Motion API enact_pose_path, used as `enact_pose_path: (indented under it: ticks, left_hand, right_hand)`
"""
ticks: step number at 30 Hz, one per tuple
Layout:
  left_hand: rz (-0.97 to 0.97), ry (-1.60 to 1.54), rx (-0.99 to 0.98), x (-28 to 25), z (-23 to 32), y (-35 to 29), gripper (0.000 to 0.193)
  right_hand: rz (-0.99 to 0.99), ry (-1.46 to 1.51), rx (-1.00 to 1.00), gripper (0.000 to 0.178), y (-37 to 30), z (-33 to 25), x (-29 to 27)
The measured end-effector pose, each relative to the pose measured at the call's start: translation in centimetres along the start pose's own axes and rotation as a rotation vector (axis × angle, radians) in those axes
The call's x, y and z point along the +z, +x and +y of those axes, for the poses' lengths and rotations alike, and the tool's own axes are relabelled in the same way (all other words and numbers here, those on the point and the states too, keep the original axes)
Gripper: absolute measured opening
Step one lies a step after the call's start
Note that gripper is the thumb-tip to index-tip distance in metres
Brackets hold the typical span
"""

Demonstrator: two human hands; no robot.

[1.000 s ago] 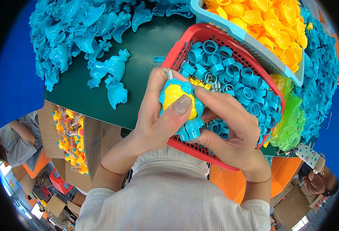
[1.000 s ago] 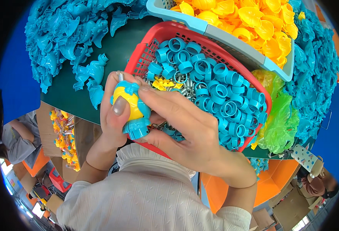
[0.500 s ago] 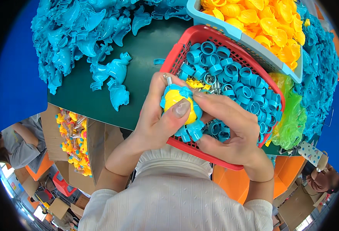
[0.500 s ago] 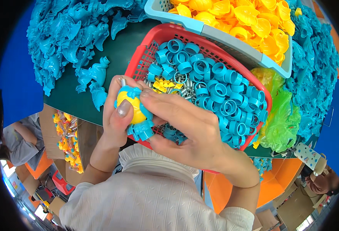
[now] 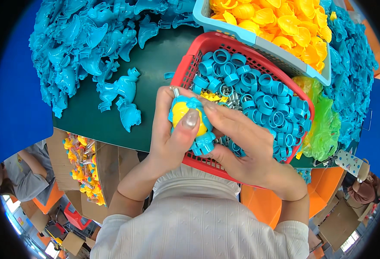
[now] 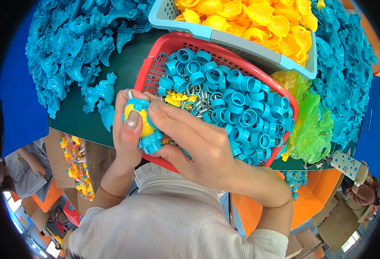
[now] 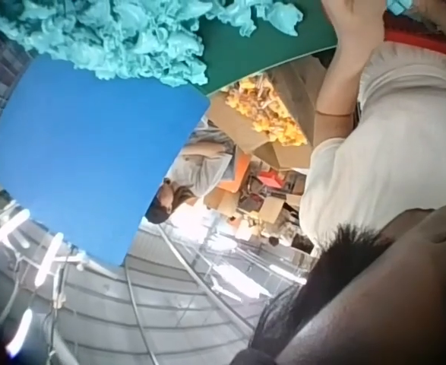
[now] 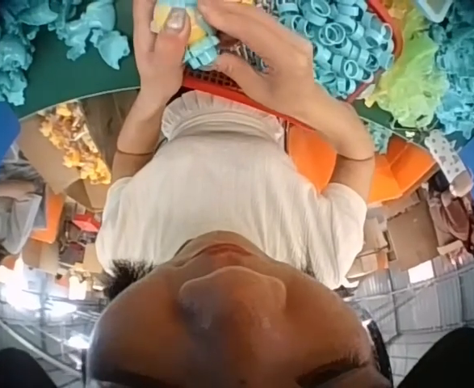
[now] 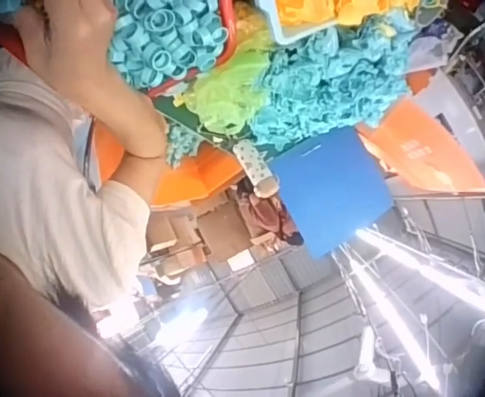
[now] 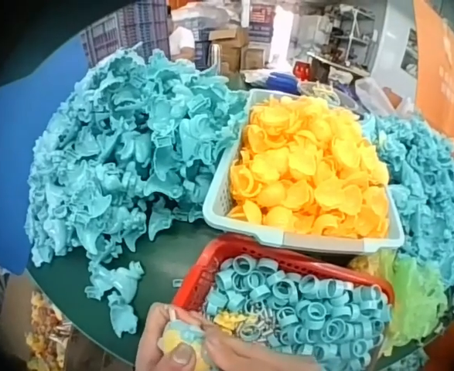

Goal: Assemble small plastic toy components by fitting different colored pieces together.

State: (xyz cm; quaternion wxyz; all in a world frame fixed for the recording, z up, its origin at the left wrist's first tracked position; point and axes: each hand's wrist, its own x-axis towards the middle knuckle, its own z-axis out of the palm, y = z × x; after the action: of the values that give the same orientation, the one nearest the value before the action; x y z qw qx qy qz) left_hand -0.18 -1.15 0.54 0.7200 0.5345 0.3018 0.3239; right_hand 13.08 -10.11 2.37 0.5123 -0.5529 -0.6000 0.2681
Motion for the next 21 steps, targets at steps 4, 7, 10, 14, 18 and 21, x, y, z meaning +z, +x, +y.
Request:
enact_pose_path:
  ticks: [4,7,10,14,18,21]
  left_hand:
    - [-0.087,-0.076,0.027,-0.23,-0.18,0.23,0.036]
    - [-0.114,-0.089,0.006,-0.39,-0.34,0.54,0.040]
    - [-0.133,-0.062,-0.025,-0.59,-0.64,0.40,0.043]
    - [-0.167,-0.066,-0.080,-0.83,-0.76,0.25,0.047]
    - [-0.178,-0.112,-0.087,-0.65,-0.66,0.14,0.048]
    - [-0.202,-0.238,-0.062,-0.52,-0.40,0.27,0.049]
  right_hand:
    - [-0.025,0.020,0.009,0.051,0.42,-0.17,-0.29]
    - [-0.038,0.074,0.119,0.052,0.71,-0.58,-0.21]
    - [-0.021,0.123,0.153,0.054,0.54,-0.47,-0.35]
    - [-0.055,0.051,0.077,0.056,0.40,0.23,-0.69]
    - [-0.048,0.100,0.084,0.058,0.51,-0.19,-0.79]
    - [-0.043,0.092,0.037,0.057,0.99,-0.02,-0.69]
